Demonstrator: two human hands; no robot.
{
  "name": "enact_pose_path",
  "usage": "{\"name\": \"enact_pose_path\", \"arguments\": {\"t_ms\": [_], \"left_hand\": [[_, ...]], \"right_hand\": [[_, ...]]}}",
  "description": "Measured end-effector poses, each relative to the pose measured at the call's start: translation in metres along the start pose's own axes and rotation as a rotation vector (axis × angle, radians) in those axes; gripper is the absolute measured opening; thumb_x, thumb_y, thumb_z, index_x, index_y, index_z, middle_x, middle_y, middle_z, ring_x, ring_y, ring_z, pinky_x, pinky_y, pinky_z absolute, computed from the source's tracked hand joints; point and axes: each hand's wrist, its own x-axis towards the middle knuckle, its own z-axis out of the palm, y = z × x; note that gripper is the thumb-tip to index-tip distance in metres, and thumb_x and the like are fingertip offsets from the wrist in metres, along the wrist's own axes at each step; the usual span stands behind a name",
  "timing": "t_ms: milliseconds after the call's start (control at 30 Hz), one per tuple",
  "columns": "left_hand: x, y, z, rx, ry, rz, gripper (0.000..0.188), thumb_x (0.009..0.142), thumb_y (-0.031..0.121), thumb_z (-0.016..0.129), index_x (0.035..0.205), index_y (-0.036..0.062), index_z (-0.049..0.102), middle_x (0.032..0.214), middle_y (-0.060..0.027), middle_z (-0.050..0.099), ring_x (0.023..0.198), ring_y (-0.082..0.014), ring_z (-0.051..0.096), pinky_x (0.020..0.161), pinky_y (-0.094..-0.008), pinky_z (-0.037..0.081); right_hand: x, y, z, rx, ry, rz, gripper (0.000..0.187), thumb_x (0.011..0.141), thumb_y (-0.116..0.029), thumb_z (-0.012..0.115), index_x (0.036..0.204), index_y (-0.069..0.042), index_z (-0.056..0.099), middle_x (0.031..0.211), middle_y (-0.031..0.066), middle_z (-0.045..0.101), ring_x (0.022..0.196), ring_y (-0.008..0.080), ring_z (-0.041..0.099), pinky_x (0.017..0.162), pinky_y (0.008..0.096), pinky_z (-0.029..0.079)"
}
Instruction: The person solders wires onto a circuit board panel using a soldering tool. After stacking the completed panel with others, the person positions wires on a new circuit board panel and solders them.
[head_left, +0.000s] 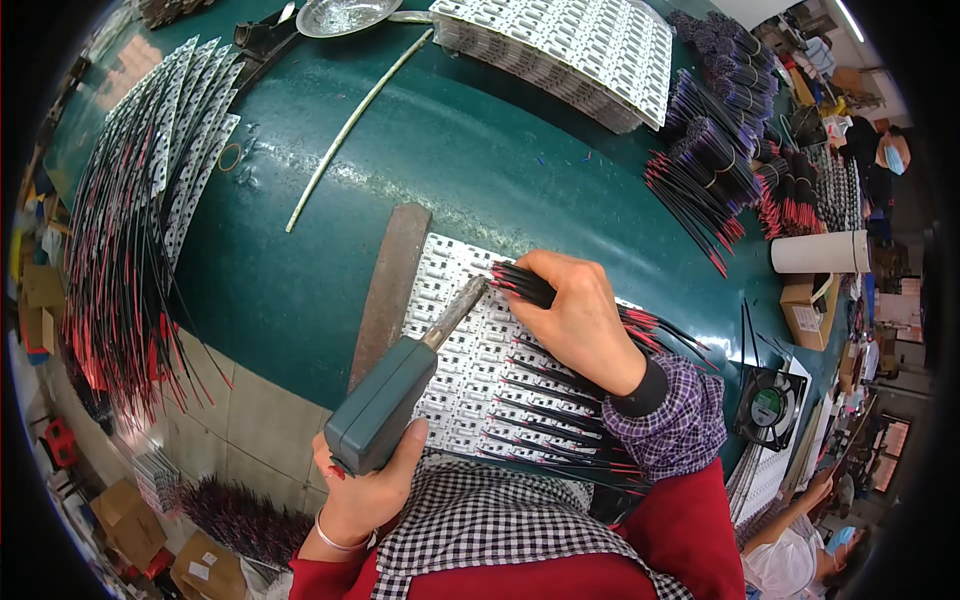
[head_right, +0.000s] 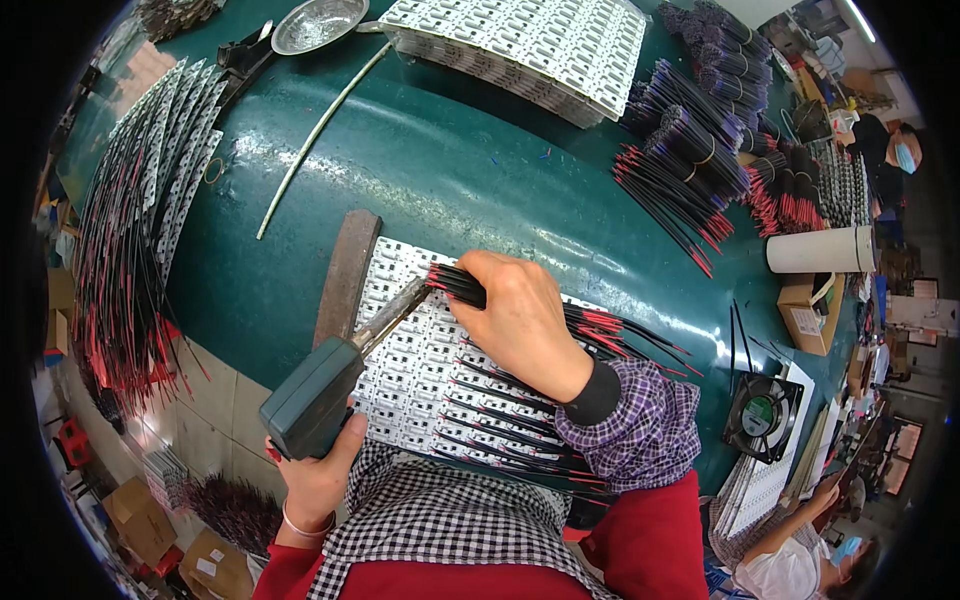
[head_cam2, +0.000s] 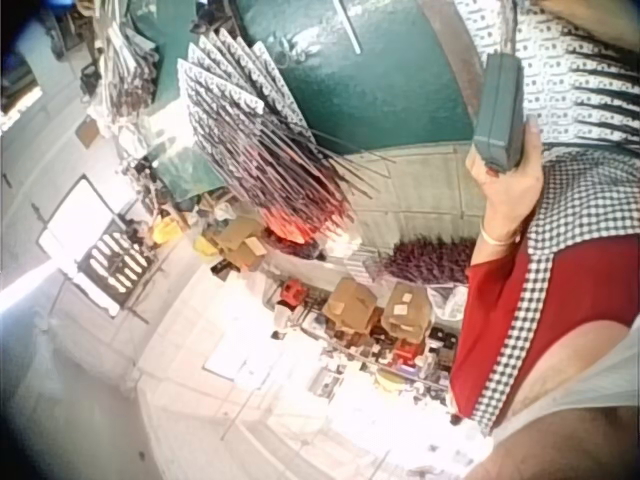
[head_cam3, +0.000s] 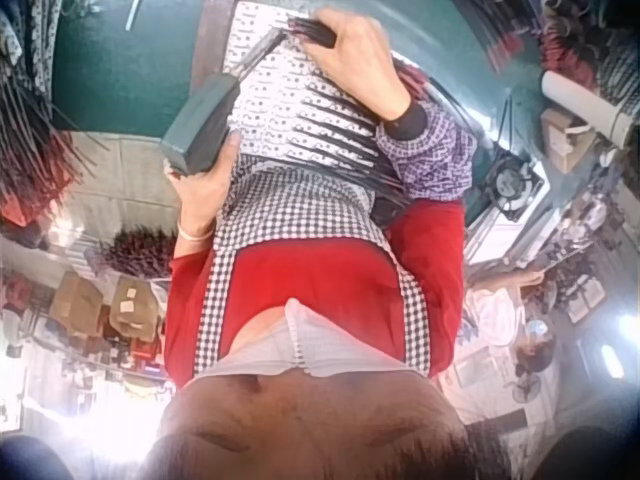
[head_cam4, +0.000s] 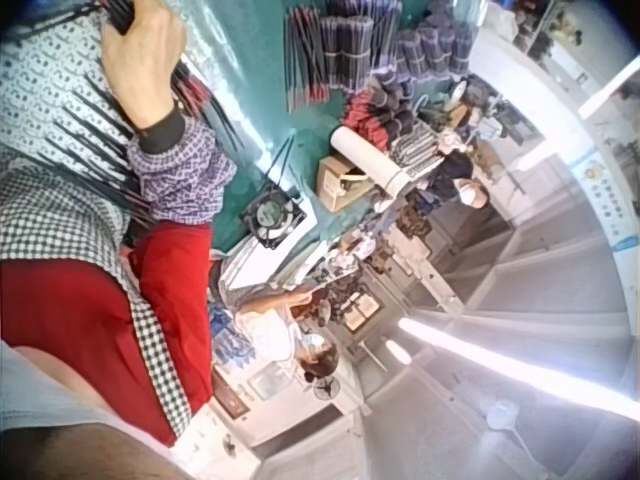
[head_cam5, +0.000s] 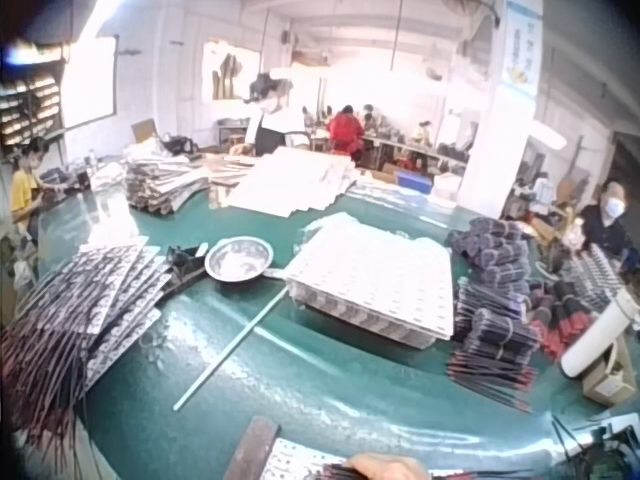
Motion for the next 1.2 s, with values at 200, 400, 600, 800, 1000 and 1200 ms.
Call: {"name": "enact_pose_path", "arguments": {"t_ms": [200, 400, 600, 800, 1000, 1200], "left_hand": [[0.009, -0.002, 0.008, 0.029, 0.092, 0.151, 0.018, 0.078, 0.003, 0.08, 0.093, -0.0035, 0.072, 0.075, -0.0084, 0.071, 0.06, -0.0132, 0.065, 0.056, -0.0271, 0.05], [0.006, 0.003, 0.005, 0.097, 0.107, 0.123, 0.019, 0.08, 0.006, 0.08, 0.094, -0.0026, 0.072, 0.075, -0.008, 0.07, 0.058, -0.0146, 0.063, 0.055, -0.0285, 0.05], [-0.002, 0.008, -0.003, 0.102, 0.033, -0.001, 0.03, 0.083, 0.004, 0.081, 0.11, -0.002, 0.069, 0.098, -0.0063, 0.071, 0.085, -0.0135, 0.066, 0.077, -0.0282, 0.054], [0.005, -0.001, 0.006, 0.021, 0.131, 0.127, 0.02, 0.078, 0.004, 0.08, 0.095, -0.0034, 0.072, 0.077, -0.0084, 0.072, 0.062, -0.0132, 0.066, 0.057, -0.0264, 0.05], [0.006, 0.002, 0.005, 0.028, 0.09, 0.103, 0.017, 0.078, 0.003, 0.08, 0.091, -0.0026, 0.071, 0.078, -0.0069, 0.072, 0.062, -0.0117, 0.065, 0.058, -0.0265, 0.05], [-0.009, 0.006, -0.004, 0.057, 0.07, -0.025, 0.029, 0.084, 0.005, 0.081, 0.11, -0.0016, 0.07, 0.1, -0.0058, 0.071, 0.085, -0.0131, 0.065, 0.076, -0.028, 0.053]], "right_hand": [[0.0, 0.001, 0.001, -0.016, -0.003, -0.003, 0.018, 0.078, -0.009, 0.073, 0.089, 0.003, 0.065, 0.083, 0.0192, 0.067, 0.075, 0.0402, 0.064, 0.066, 0.046, 0.049], [0.0, 0.002, 0.002, -0.027, -0.007, 0.007, 0.019, 0.078, -0.009, 0.074, 0.089, 0.003, 0.065, 0.083, 0.0198, 0.067, 0.075, 0.0406, 0.064, 0.066, 0.0463, 0.049], [0.002, 0.003, -0.001, -0.033, -0.015, 0.009, 0.02, 0.078, -0.01, 0.073, 0.089, 0.005, 0.066, 0.081, 0.0225, 0.067, 0.075, 0.0418, 0.065, 0.066, 0.0468, 0.05], [0.01, 0.001, -0.008, 0.016, -0.122, 0.099, 0.024, 0.083, -0.013, 0.075, 0.094, 0.007, 0.068, 0.074, 0.0217, 0.065, 0.062, 0.0244, 0.058, 0.063, 0.0369, 0.048], [0.009, 0.001, -0.006, 0.019, -0.13, 0.108, 0.024, 0.084, -0.014, 0.074, 0.095, 0.007, 0.068, 0.076, 0.022, 0.065, 0.063, 0.0253, 0.06, 0.064, 0.0368, 0.048], [0.005, 0.003, -0.005, 0.005, -0.095, 0.032, 0.024, 0.084, -0.012, 0.074, 0.095, 0.007, 0.066, 0.079, 0.0227, 0.065, 0.066, 0.0316, 0.062, 0.064, 0.0382, 0.048]]}}
